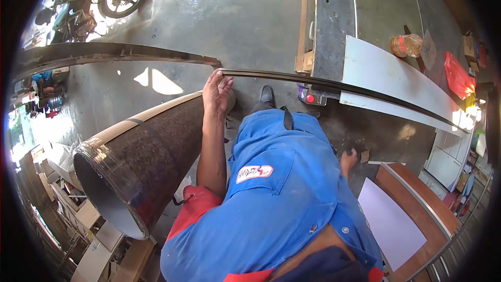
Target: The person checks a diagram on a piece of paper, then cleans and prepares long pieces of wood trim by wiping them with a cloth and applying a substance from a container.
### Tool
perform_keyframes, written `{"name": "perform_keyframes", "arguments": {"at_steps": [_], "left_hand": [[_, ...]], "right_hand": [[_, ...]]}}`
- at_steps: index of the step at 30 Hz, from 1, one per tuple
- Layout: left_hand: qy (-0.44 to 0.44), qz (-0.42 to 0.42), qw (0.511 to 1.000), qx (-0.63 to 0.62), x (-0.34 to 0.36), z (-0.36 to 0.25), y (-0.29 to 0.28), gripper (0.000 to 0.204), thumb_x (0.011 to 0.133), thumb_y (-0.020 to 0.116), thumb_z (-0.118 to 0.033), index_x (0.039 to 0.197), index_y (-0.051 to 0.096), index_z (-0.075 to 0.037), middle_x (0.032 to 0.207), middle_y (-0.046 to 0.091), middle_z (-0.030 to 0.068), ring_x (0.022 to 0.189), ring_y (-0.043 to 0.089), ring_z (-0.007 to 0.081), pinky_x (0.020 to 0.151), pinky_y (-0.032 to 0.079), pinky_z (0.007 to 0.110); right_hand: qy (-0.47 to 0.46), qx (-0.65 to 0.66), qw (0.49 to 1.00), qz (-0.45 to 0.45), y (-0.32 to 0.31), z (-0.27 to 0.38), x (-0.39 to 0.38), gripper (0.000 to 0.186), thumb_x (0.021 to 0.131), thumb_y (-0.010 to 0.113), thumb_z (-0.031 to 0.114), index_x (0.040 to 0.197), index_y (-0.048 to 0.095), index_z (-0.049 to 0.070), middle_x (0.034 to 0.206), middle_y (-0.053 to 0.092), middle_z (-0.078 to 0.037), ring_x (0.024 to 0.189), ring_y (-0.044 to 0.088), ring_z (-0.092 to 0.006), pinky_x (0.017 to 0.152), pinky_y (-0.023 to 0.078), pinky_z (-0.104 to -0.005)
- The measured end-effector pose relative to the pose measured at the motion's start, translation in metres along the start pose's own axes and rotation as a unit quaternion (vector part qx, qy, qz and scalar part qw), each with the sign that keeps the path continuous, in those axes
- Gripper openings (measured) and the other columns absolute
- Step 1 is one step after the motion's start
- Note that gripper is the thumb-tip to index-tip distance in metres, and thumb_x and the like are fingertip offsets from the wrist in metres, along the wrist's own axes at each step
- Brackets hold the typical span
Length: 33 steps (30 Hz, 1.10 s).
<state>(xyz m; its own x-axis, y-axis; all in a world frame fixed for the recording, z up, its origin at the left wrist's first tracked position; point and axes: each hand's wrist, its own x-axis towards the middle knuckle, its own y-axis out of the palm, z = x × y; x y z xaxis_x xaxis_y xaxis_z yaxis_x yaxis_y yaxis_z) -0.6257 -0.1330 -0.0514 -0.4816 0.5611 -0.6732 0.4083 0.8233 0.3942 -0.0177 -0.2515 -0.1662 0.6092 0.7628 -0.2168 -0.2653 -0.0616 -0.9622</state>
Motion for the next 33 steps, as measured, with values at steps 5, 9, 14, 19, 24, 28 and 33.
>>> {"name": "perform_keyframes", "arguments": {"at_steps": [5,9,14,19,24,28,33], "left_hand": [[0.006,0.076,0.997,0.012,-0.015,-0.006,-0.016,0.048,0.096,0.061,-0.017,0.141,0.052,-0.001,0.118,0.063,0.0083,0.092,0.063,0.0203,0.078,0.052,0.029],[-0.009,0.098,0.995,0.033,-0.012,-0.006,-0.020,0.051,0.095,0.056,-0.017,0.144,0.051,-0.005,0.123,0.063,0.0083,0.086,0.060,0.0165,0.076,0.048,0.027],[0.008,0.100,0.995,0.020,-0.006,0.001,-0.024,0.052,0.093,0.057,-0.017,0.144,0.051,-0.004,0.116,0.066,0.0065,0.086,0.061,0.0157,0.075,0.049,0.028],[0.033,0.066,0.997,-0.023,-0.006,0.010,-0.015,0.044,0.095,0.062,-0.015,0.136,0.053,-0.001,0.109,0.068,0.0081,0.088,0.065,0.0184,0.078,0.050,0.029],[0.043,0.065,0.993,-0.094,-0.002,0.023,-0.013,0.029,0.094,0.065,-0.005,0.122,0.057,0.000,0.105,0.068,0.0095,0.097,0.068,0.0233,0.086,0.056,0.034],[0.038,0.059,0.993,-0.090,0.002,0.026,-0.009,0.022,0.092,0.070,-0.007,0.113,0.063,-0.004,0.097,0.070,0.0063,0.095,0.069,0.0205,0.082,0.055,0.031],[0.052,0.056,0.993,-0.095,0.013,0.031,-0.006,0.019,0.090,0.073,-0.007,0.107,0.066,-0.007,0.092,0.070,0.0037,0.087,0.070,0.0178,0.077,0.055,0.029]], "right_hand": [[-0.129,0.357,0.924,-0.034,-0.040,0.152,0.003,0.028,0.094,0.063,0.010,0.120,0.065,0.000,0.121,0.064,-0.017,0.115,0.058,-0.0344,0.099,0.048,-0.0404],[-0.326,0.215,0.913,-0.117,-0.107,0.263,-0.019,0.021,0.095,0.063,0.010,0.114,0.068,0.002,0.119,0.065,-0.015,0.115,0.059,-0.0318,0.099,0.046,-0.0423],[-0.538,0.174,0.820,-0.088,-0.118,0.350,-0.014,0.019,0.090,0.070,0.012,0.109,0.072,0.007,0.112,0.068,-0.011,0.108,0.062,-0.0309,0.094,0.046,-0.0419],[-0.512,0.191,0.829,0.121,-0.099,0.368,0.007,0.013,0.092,0.068,0.014,0.095,0.074,0.003,0.090,0.072,-0.013,0.086,0.069,-0.0283,0.081,0.052,-0.0367],[-0.457,0.222,0.851,0.131,-0.090,0.377,0.015,0.015,0.094,0.066,0.014,0.095,0.072,0.001,0.091,0.073,-0.014,0.083,0.069,-0.0296,0.076,0.052,-0.0372],[-0.505,0.194,0.828,0.149,-0.101,0.386,0.012,0.015,0.093,0.067,0.015,0.094,0.072,0.001,0.087,0.071,-0.014,0.082,0.067,-0.0293,0.076,0.051,-0.0378],[-0.486,0.171,0.839,0.175,-0.091,0.391,0.026,0.017,0.093,0.067,0.017,0.093,0.071,0.000,0.085,0.070,-0.014,0.079,0.065,-0.0279,0.075,0.049,-0.0368]]}}
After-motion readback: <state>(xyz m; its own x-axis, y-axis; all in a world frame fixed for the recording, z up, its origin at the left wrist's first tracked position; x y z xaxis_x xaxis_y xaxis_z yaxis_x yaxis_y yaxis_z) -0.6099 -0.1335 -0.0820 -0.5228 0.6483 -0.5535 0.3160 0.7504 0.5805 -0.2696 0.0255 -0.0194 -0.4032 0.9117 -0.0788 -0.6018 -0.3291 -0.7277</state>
